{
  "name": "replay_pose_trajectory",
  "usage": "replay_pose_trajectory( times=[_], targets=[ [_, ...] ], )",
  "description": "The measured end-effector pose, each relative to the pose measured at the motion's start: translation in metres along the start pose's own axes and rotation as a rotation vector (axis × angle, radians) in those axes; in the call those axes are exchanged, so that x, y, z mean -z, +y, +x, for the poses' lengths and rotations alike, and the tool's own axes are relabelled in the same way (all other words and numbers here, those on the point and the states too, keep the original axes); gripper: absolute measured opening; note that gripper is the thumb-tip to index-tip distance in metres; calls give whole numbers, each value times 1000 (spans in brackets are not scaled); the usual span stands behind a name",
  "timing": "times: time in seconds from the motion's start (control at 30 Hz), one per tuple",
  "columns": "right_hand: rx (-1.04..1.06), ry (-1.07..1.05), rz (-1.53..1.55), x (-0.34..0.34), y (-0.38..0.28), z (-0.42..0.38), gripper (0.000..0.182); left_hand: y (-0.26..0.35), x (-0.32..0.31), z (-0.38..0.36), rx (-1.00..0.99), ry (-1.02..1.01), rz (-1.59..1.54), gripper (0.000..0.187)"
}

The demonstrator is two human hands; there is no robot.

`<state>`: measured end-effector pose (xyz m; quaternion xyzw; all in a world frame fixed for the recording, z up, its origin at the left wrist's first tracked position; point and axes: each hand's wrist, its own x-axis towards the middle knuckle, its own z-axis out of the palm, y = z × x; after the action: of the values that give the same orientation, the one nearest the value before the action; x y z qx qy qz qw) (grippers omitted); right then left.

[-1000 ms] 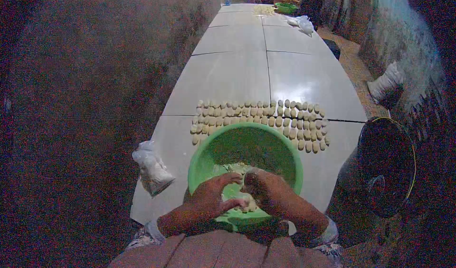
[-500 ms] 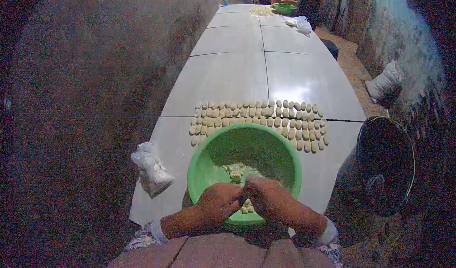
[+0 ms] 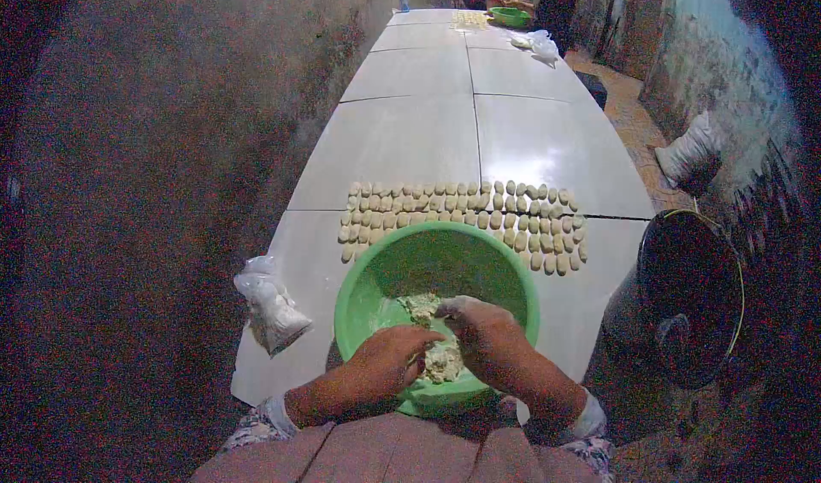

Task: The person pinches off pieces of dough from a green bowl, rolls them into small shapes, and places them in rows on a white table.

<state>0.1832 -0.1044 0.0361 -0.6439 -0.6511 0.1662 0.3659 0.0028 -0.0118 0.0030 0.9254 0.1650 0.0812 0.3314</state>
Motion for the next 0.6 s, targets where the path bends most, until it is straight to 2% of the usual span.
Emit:
replay_pose_trajectory(
  times=[0.03, 0.07, 0.1, 0.17, 0.2, 0.23, 0.3, 0.33, 0.37, 0.43, 0.47, 0.5, 0.57, 0.6],
  targets=[
    [114, -15, -60, -2, 0, 0, 9, 1, 1, 1, -39, 7, -4, 39],
    [118, 31, -28, -3, -1, -4, 25, -3, 0, 2, -13, -38, -19, 38],
    [121, 30, -26, -2, 2, -6, 25, -3, 1, 1, -11, -36, -18, 38],
    [126, -172, 25, -1, 7, -10, 30, -3, 3, -3, -25, 149, -25, 36],
    [131, -148, 150, -5, 9, -12, 39, -2, 6, -4, -4, 131, -58, 40],
    [129, -149, 151, -8, 10, -13, 39, -3, 5, -3, -3, 131, -59, 40],
    [171, -53, 249, -13, 9, -11, 30, -3, 4, -2, 17, 145, -453, 45],
    [246, 5, 175, -12, 1, -1, 18, -6, -1, -1, 129, 55, -645, 43],
    [247, 5, 174, -18, -2, 2, 18, -5, -1, -2, 128, 56, -645, 43],
    [221, 22, 522, -31, 1, 4, 46, 0, 0, -2, 219, -54, -1246, 60],
    [106, -174, 464, -37, 15, 0, 58, -6, -5, -2, 335, -156, -1401, 76],
    [106, -174, 464, -36, 12, 0, 58, -7, -4, -2, 335, -156, -1401, 76],
    [169, -142, 35, -32, 0, 2, 59, -9, -1, -4, 260, -272, -1680, 71],
    [115, -174, 4, -26, -7, 2, 47, -9, -1, -4, 263, -274, -1680, 71]
  ],
)
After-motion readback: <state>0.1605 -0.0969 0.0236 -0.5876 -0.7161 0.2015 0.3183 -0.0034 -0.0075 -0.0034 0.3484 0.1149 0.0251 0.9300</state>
